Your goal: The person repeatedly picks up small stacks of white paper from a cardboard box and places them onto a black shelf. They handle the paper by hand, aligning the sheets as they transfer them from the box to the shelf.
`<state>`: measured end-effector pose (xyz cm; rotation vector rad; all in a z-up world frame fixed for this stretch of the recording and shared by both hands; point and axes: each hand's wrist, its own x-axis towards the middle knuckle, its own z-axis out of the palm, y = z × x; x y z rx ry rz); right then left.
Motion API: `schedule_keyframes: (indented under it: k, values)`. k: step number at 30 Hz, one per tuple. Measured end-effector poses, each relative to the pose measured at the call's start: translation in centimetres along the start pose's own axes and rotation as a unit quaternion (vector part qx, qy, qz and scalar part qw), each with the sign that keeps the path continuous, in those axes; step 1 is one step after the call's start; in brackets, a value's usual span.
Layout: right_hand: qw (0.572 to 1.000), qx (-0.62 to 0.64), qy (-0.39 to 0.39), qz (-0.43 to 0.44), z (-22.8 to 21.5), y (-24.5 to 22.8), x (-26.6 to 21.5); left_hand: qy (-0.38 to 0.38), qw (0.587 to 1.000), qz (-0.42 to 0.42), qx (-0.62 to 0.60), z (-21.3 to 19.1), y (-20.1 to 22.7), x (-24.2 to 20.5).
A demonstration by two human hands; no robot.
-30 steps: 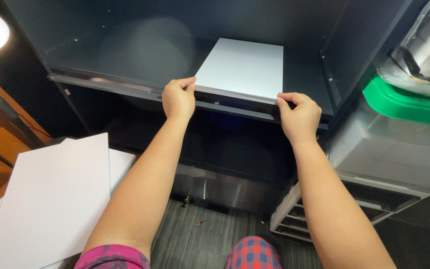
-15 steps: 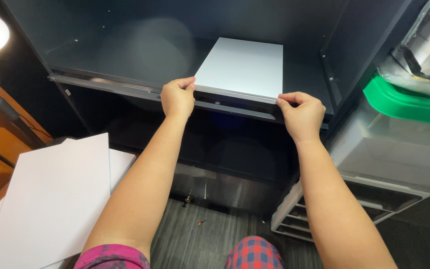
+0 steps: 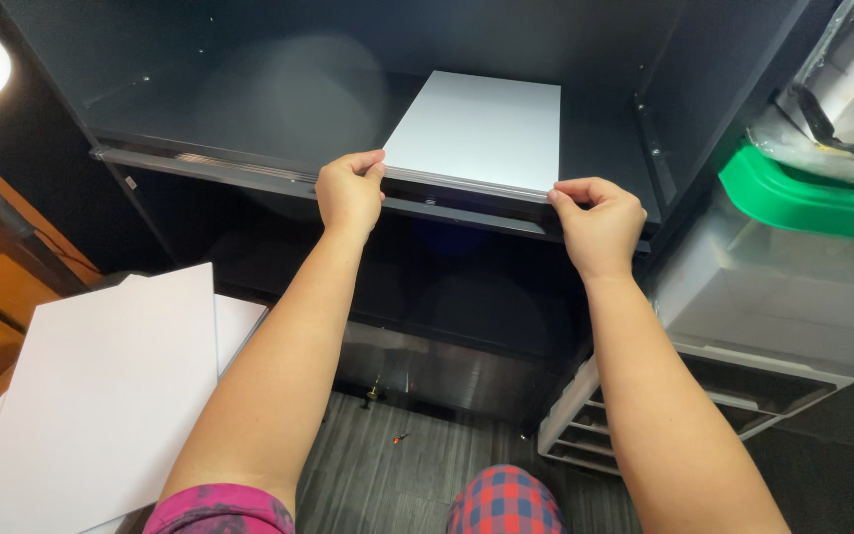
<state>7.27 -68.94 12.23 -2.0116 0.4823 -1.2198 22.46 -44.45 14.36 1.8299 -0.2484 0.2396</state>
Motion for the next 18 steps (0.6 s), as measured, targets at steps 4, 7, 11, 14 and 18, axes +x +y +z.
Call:
schedule_keyframes:
  k: [4, 7, 11, 14, 18]
  values:
    - [1.0, 0.002, 0.001, -0.002, -0.1, -0.1, -0.1, -0.002, 1.0, 0.0, -0.006, 0.1, -0.1, 0.1]
    - [1.0, -0.001, 0.003, 0.005, 0.1, -0.1, 0.0, -0.004, 1.0, -0.007, -0.008, -0.1, -0.1, 0.0]
    - [1.0, 0.001, 0.012, -0.018, 0.5, 0.8, 0.1, -0.007, 1.0, -0.006, -0.014, -0.2, -0.2, 0.1]
    - [1.0, -0.004, 0.01, -0.009, 0.4, 0.4, -0.2, -0.006, 1.0, -0.003, -0.015, -0.4, 0.1, -0.1]
    - [1.0, 0.0, -0.006, -0.016, 0.2, -0.3, -0.7, -0.011, 1.0, -0.005, -0.016, -0.5, 0.2, -0.4]
